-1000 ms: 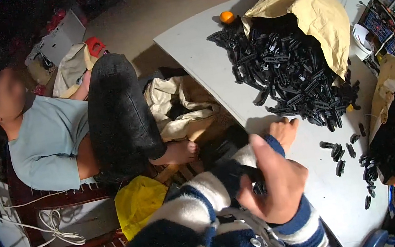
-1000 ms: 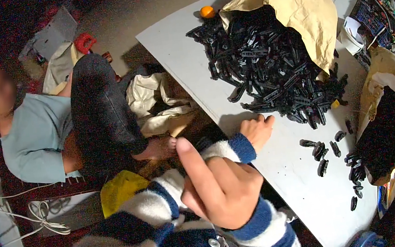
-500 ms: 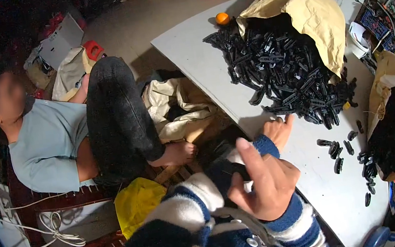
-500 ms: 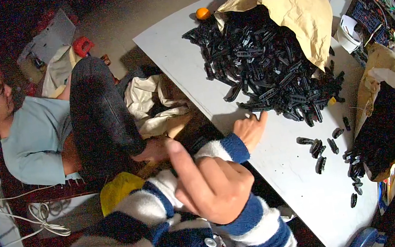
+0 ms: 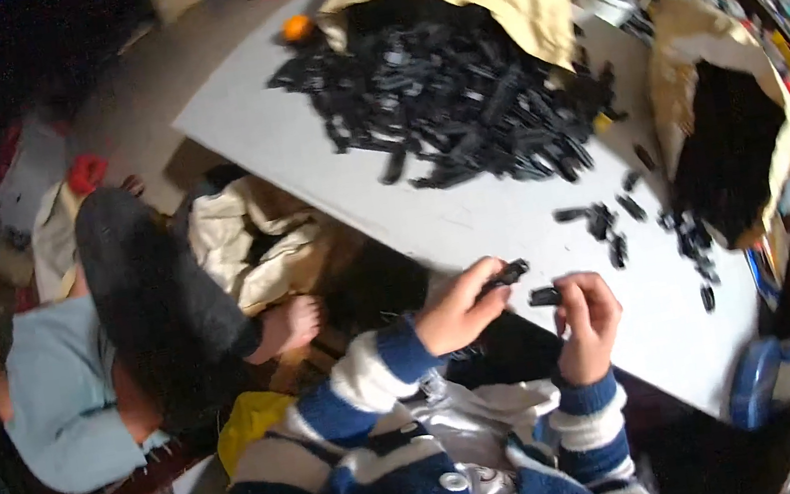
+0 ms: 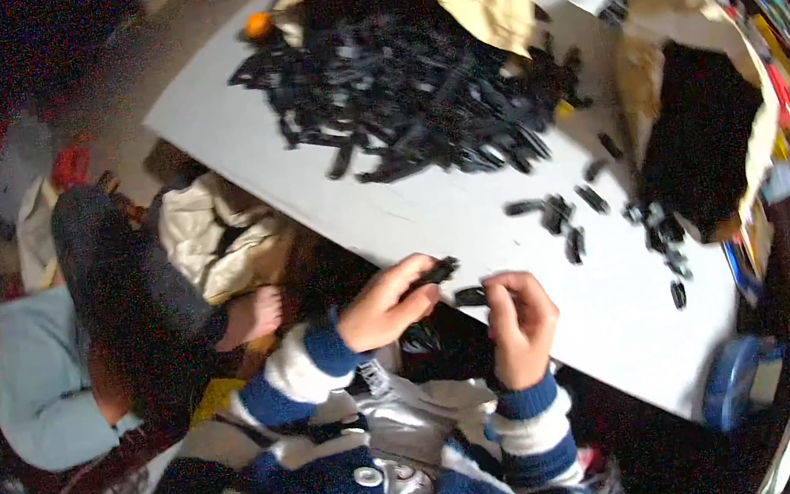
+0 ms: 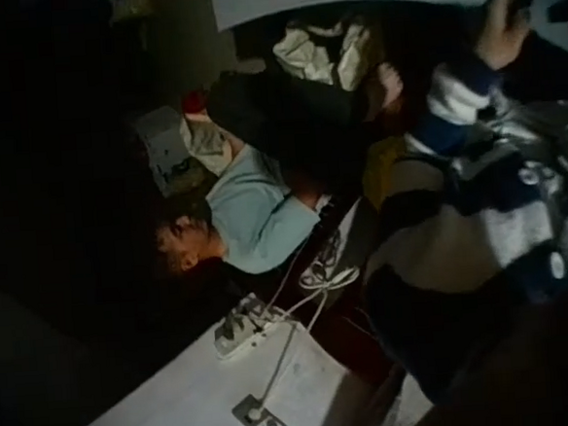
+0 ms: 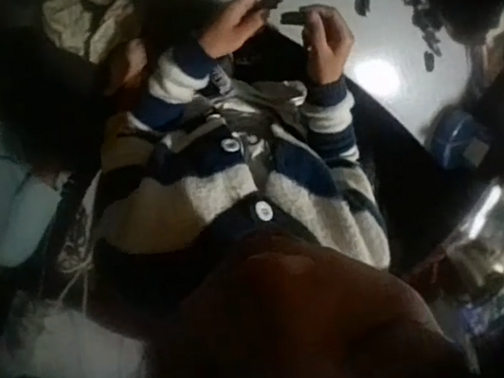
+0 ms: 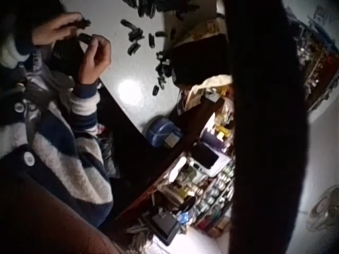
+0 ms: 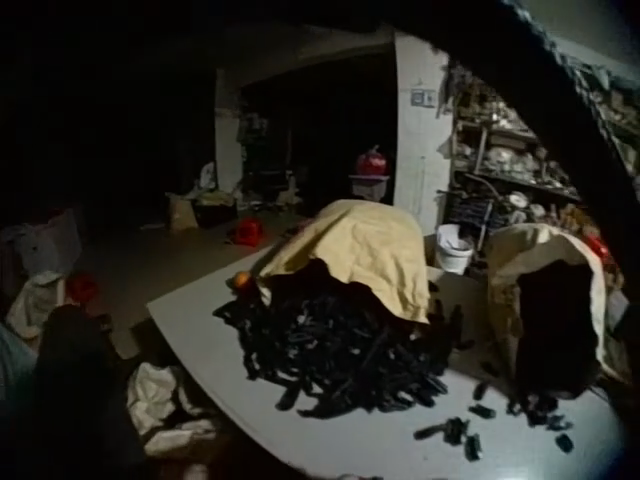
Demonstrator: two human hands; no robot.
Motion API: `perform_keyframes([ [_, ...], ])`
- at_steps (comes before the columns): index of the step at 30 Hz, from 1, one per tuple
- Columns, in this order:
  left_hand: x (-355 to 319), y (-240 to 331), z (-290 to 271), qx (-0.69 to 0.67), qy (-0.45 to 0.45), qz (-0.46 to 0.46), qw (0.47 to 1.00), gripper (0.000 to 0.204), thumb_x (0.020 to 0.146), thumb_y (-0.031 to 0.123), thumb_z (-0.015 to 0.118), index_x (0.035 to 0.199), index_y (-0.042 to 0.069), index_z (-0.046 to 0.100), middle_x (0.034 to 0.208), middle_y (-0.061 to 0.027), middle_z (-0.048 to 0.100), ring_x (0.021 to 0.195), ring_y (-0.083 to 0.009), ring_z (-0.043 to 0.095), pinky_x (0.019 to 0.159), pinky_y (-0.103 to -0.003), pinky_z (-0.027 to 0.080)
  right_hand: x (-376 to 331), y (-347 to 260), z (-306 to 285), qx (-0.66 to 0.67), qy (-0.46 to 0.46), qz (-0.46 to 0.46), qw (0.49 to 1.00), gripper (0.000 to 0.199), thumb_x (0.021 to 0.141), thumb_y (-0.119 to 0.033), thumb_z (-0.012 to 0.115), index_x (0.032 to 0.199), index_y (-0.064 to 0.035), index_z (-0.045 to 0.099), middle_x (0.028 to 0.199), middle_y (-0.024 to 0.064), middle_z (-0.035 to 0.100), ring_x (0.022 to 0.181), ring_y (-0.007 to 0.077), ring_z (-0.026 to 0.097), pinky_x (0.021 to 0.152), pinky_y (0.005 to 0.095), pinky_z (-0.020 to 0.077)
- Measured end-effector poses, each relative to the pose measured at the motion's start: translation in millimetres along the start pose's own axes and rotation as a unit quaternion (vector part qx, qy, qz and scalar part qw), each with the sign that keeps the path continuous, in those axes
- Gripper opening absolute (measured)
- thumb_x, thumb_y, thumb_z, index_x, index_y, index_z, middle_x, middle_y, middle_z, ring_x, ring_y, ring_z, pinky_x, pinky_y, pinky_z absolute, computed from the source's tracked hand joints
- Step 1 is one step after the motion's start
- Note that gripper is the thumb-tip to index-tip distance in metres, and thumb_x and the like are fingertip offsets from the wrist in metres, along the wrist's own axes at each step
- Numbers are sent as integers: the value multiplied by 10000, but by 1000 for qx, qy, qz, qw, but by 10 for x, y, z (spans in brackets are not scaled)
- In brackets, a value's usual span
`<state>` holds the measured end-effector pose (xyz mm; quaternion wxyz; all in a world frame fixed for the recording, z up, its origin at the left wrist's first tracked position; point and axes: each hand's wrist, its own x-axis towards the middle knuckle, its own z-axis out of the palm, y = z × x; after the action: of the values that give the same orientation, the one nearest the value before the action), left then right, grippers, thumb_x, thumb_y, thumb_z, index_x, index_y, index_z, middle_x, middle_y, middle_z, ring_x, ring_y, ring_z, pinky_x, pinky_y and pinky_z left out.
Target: Inspecting and sorting small black plastic components from bags on a table.
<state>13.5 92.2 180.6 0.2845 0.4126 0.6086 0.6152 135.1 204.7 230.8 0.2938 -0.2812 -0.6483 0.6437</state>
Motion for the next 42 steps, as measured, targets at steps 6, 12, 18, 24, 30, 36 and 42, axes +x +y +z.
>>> perform_keyframes([
  [6,36,238,136,-38,-47,-45,997,298,879,121,495,1134,-13,419,879,-25,517,767,-103,499,707,-222,420,-22,-39,-71,31,-4,-7,999,121,863,-87,504,848,12,571,683,-4,514,490,33,396,440,160,300],
  [12,-8,384,267,50,-39,-54,997,316,853,122,539,1115,7,405,834,-120,560,705,-162,558,626,-279,443,-19,-66,-199,-104,-33,-127,986,128,793,-47,597,890,35,591,671,-19,502,570,63,445,489,209,351],
  [18,-32,435,319,106,-69,37,991,349,873,154,517,1146,-33,404,894,-81,562,761,-86,550,648,-220,436,-90,-72,-221,-205,-90,-211,951,237,751,-57,644,960,33,580,672,-14,494,595,55,447,498,214,356],
  [24,-74,557,231,40,-135,-150,979,294,865,138,531,1082,-46,456,750,-59,571,619,-84,557,540,-211,440,-112,-32,-252,76,-109,50,990,235,749,-99,669,909,-1,527,674,-17,489,608,42,440,506,208,360],
  [30,-83,334,172,-7,-196,-144,970,277,846,148,562,1054,-25,504,722,-62,572,601,-129,565,524,-239,448,-5,282,-297,84,-122,109,983,172,758,-35,620,845,-34,472,675,-11,483,613,63,460,531,204,389],
  [36,530,70,-270,453,43,87,886,260,776,102,565,1026,32,562,997,-125,542,914,-281,530,733,-353,459,648,503,-465,130,4,-20,991,137,773,-3,496,901,-46,480,696,59,528,606,172,542,543,270,450],
  [42,913,-263,-324,627,61,85,772,130,753,131,513,873,106,557,945,-75,482,913,-255,489,682,-391,439,1018,657,-455,-606,47,-184,772,230,762,-110,533,991,-103,554,774,120,580,709,314,575,614,373,469],
])
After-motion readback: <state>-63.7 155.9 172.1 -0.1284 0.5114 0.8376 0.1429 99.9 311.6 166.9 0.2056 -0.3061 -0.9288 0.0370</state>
